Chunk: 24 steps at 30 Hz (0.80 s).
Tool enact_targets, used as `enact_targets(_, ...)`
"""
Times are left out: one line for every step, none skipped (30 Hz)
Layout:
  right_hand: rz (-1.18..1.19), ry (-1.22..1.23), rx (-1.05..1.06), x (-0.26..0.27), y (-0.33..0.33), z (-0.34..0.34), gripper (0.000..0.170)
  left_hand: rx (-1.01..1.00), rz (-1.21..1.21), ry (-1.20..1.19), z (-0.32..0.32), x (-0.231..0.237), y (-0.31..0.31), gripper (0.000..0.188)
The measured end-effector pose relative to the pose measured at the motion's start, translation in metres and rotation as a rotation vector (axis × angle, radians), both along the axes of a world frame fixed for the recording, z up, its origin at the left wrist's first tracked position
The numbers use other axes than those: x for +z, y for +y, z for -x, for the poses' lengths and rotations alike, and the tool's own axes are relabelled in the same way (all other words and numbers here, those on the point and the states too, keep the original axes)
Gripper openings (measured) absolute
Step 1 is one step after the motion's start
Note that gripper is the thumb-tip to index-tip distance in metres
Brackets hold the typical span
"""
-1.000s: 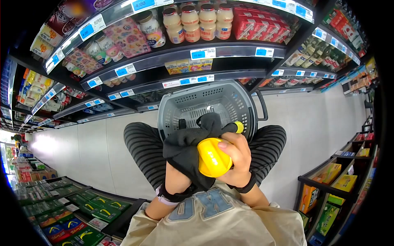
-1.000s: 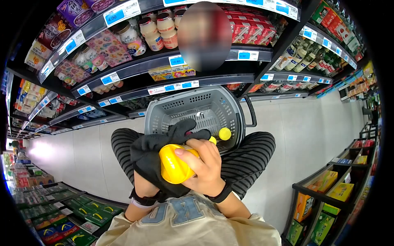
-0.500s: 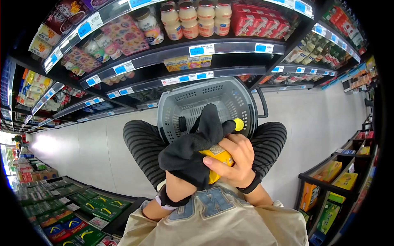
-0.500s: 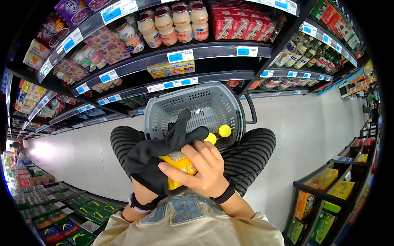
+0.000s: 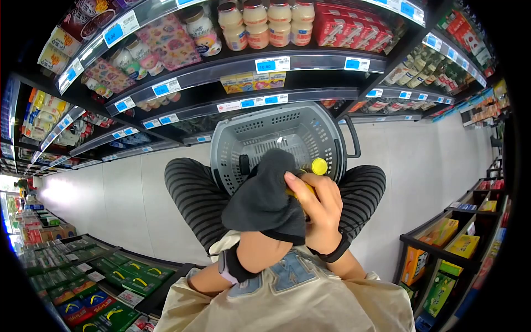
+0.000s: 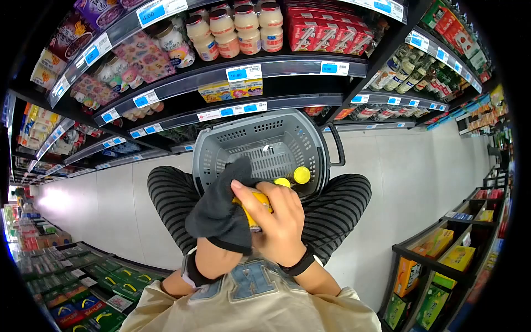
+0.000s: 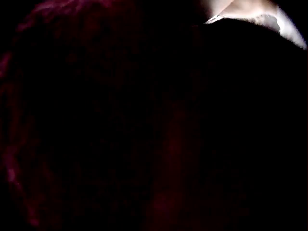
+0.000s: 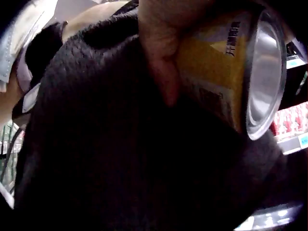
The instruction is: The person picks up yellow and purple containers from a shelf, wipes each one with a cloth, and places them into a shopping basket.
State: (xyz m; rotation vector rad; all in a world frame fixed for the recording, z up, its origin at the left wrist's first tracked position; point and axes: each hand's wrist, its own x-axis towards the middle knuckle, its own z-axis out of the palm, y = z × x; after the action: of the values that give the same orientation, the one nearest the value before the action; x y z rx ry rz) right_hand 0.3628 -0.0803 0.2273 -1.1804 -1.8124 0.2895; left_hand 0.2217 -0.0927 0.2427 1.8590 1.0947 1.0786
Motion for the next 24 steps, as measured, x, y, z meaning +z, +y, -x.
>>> enact_targets(0.006,-0.043,-0.023,-0.002,0.000,0.000,0.066,0.057,-0.089,0.210,-0.003,-0.001,-0.006,0.047)
enact_targets(0.012,-0.085,-0.045,-0.003,0.000,0.001,0.064,0.093,-0.049,0.155,-0.005,-0.003,-0.007,0.050)
enact_targets(0.015,-0.084,-0.044,-0.004,-0.001,0.002,0.064,0.093,-0.047,0.156,-0.004,-0.003,-0.007,0.050)
enact_targets(0.011,-0.075,-0.049,-0.005,-0.003,0.004,0.063,0.111,-0.095,0.237,-0.004,-0.003,-0.009,0.048)
enact_targets(0.007,-0.067,-0.053,-0.006,-0.005,0.006,0.061,0.129,-0.144,0.318,-0.004,-0.003,-0.010,0.046)
enact_targets(-0.017,-0.063,-0.053,-0.006,-0.005,0.008,0.063,0.128,-0.140,0.319,-0.002,-0.002,-0.006,0.046)
enact_targets(-0.013,-0.063,-0.052,-0.006,-0.007,0.009,0.063,0.107,-0.109,0.160,0.000,0.000,0.002,0.043)
enact_targets(-0.032,-0.066,-0.041,-0.006,-0.008,0.009,0.064,0.085,-0.082,0.001,0.003,0.002,0.010,0.041)
enact_targets(-0.053,-0.069,-0.031,-0.006,-0.008,0.010,0.065,0.086,-0.082,0.000,0.007,0.003,0.017,0.041)
enact_targets(-0.067,-0.090,-0.026,-0.003,-0.008,0.010,0.069,-0.005,0.020,-0.066,0.013,0.005,0.023,0.041)
enact_targets(-0.067,-0.091,-0.025,-0.003,-0.009,0.011,0.069,-0.096,0.122,-0.132,0.016,0.006,0.025,0.041)
enact_targets(-0.059,-0.073,-0.017,-0.003,-0.010,0.011,0.071,-0.079,0.256,-0.330,0.015,0.007,0.020,0.036)
enact_targets(-0.050,-0.053,-0.009,-0.003,-0.011,0.012,0.072,-0.077,0.257,-0.332,0.015,0.005,0.018,0.036)
enact_targets(-0.032,0.004,0.006,-0.003,-0.015,0.013,0.077,-0.023,0.388,-0.482,0.016,0.001,0.017,0.031)
enact_targets(-0.029,0.003,0.008,-0.004,-0.016,0.013,0.077,0.034,0.521,-0.632,0.016,-0.002,0.016,0.028)
enact_targets(-0.030,0.001,0.018,-0.005,-0.018,0.013,0.079,-0.036,0.561,-0.674,0.018,0.002,0.020,0.028)
enact_targets(-0.032,-0.002,0.025,-0.006,-0.019,0.012,0.080,-0.037,0.566,-0.674,0.018,0.000,0.020,0.028)
enact_targets(-0.047,-0.008,0.016,-0.006,-0.019,0.012,0.081,-0.020,0.585,-0.715,0.017,-0.002,0.021,0.027)
enact_targets(-0.045,-0.010,0.014,-0.006,-0.019,0.012,0.081,-0.003,0.603,-0.756,0.017,-0.006,0.021,0.026)
enact_targets(-0.056,-0.007,0.009,-0.007,-0.019,0.011,0.080,0.009,0.645,-0.888,0.015,-0.012,0.019,0.022)
enact_targets(-0.067,-0.003,0.005,-0.007,-0.018,0.011,0.078,0.008,0.644,-0.890,0.014,-0.015,0.018,0.022)
enact_targets(-0.067,-0.006,0.005,-0.008,-0.017,0.011,0.078,-0.038,0.639,-1.040,0.014,-0.018,0.017,0.023)
enact_targets(-0.108,0.018,0.018,-0.010,-0.016,0.012,0.077,-0.083,0.633,-1.189,0.014,-0.023,0.015,0.024)
enact_targets(-0.148,0.042,0.031,-0.011,-0.015,0.012,0.076,-0.067,0.632,-1.193,0.020,-0.032,0.007,0.032)
